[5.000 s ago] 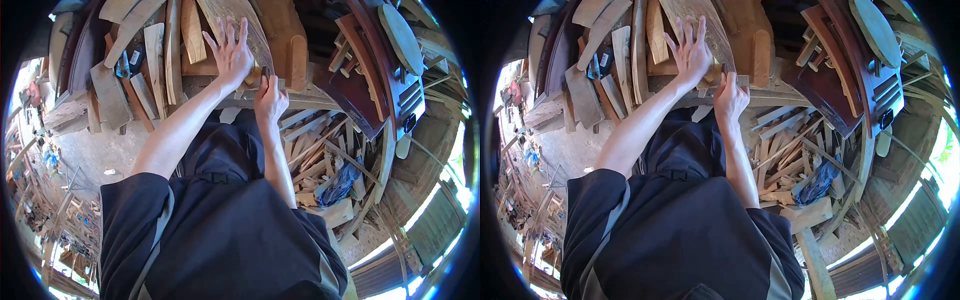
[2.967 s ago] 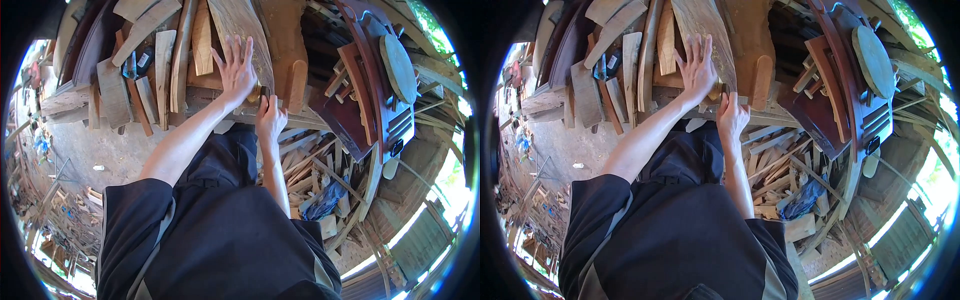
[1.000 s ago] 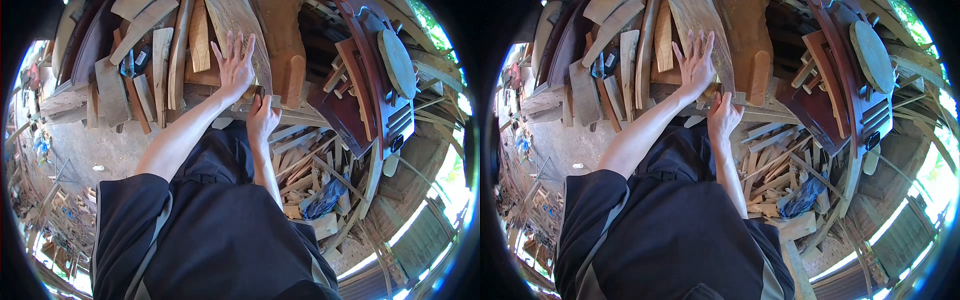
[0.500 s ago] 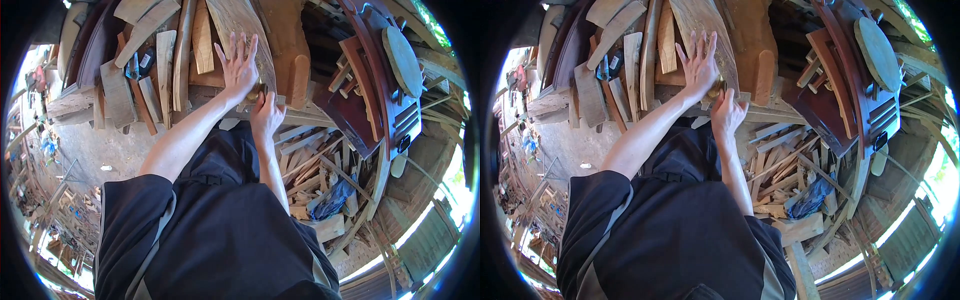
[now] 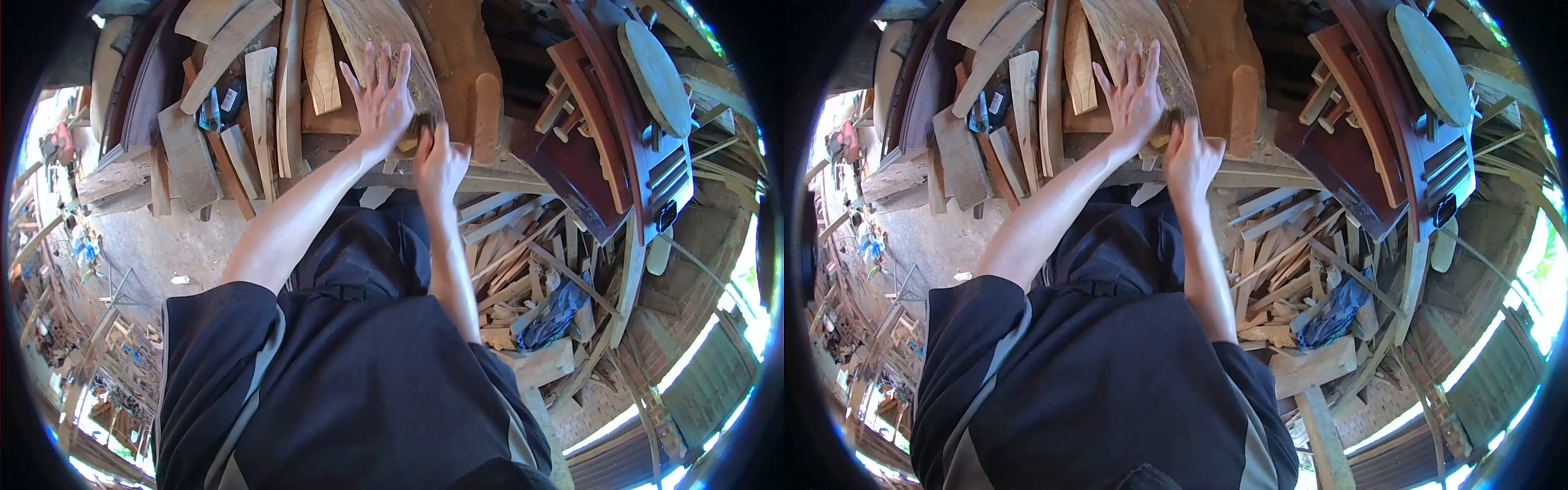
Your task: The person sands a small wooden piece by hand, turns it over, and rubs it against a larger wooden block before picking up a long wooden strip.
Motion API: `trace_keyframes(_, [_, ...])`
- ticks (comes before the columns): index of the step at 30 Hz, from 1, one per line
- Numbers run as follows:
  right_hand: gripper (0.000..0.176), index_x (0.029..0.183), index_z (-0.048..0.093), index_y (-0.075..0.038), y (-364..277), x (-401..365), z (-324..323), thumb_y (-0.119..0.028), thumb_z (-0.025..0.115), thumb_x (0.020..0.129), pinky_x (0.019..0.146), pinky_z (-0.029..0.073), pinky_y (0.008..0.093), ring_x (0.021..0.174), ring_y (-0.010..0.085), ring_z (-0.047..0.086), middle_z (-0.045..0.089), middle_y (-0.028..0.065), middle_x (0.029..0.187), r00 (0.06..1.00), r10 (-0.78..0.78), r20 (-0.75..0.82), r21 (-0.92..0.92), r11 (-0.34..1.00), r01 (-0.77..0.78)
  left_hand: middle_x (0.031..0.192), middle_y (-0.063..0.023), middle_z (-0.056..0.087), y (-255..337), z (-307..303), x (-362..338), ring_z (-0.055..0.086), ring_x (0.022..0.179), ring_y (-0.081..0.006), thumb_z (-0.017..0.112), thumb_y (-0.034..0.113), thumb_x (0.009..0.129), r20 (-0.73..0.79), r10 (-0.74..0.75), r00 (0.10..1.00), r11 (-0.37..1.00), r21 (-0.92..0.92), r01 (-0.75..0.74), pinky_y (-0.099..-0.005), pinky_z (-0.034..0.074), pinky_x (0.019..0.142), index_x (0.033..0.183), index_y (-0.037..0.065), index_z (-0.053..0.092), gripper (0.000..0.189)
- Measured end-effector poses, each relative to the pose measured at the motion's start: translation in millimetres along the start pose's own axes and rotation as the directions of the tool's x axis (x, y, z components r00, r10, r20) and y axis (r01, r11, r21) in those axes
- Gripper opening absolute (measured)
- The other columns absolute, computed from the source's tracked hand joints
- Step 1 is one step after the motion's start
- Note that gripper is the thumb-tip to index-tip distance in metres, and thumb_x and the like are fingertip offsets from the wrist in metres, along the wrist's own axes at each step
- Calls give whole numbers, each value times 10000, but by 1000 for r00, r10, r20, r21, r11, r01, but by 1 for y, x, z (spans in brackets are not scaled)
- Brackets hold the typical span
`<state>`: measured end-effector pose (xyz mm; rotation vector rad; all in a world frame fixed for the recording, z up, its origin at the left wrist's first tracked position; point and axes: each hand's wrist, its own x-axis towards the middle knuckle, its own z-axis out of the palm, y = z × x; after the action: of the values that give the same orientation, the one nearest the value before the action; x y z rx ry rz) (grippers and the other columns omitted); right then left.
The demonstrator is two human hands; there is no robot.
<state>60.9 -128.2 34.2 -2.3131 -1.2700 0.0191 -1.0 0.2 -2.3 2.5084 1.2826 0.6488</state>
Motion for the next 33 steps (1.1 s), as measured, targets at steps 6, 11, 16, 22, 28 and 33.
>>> trace_keyframes(6, [194, 860, 542, -100, 2, 24, 4, -223, 610, 994, 706, 430, 454, 514, 359, 599, 598, 134, 535, 1000, -12, 24, -14, 1000, 12, 1628, -225, 326, 7, -8, 1, 147, 1560, -424, 527, 110, 910, 3, -27, 1000, 997, -73, 27, -731, -58, 1175, 1635, 186, 245, 781])
trace_keyframes(11, [207, 860, 553, -98, 0, -27, -21, -239, 597, 1004, 723, 445, 462, 544, 385, 596, 592, 162, 544, 994, -15, 109, 21, 1000, 13, 1631, -206, 326, 6, -7, 0, 168, 1558, -409, 582, 95, 905, 9, -62, 998, 998, -17, 62, -723, -32, 1178, 1641, 206, 230, 823])
trace_keyframes(16, [217, 862, 548, -90, 0, -48, -59, -243, 593, 1009, 740, 442, 460, 561, 397, 590, 587, 160, 546, 948, 59, 313, 19, 997, -69, 1636, -208, 311, 6, -8, -2, 164, 1557, -412, 593, 96, 902, 15, -48, 999, 997, -54, 49, -721, -36, 1180, 1642, 198, 219, 835])
trace_keyframes(22, [227, 851, 534, -90, 3, -27, -44, -233, 593, 1018, 758, 417, 437, 571, 376, 577, 601, 147, 581, 984, 139, 112, 60, 987, -146, 1634, -208, 315, 4, -7, 0, 167, 1556, -415, 588, 115, 915, 19, -46, 999, 998, -30, 46, -721, -38, 1179, 1641, 193, 223, 817])
trace_keyframes(28, [206, 858, 545, -107, -8, 14, 3, -231, 582, 1017, 791, 378, 430, 524, 331, 571, 624, 146, 563, 998, 53, -42, -37, 998, -54, 1618, -206, 351, 0, -5, 2, 190, 1550, -415, 567, 117, 933, 4, -26, 1000, 1000, 13, 26, -717, -32, 1182, 1633, 192, 254, 770])
trace_keyframes(33, [185, 845, 532, -107, -4, -13, -8, -190, 591, 1000, 766, 357, 419, 535, 317, 566, 636, 112, 606, 999, 37, -20, -53, 998, -38, 1619, -197, 353, 6, -7, 2, 205, 1546, -413, 560, 99, 931, -4, -63, 998, 998, -21, 63, -721, -15, 1183, 1630, 211, 270, 765])
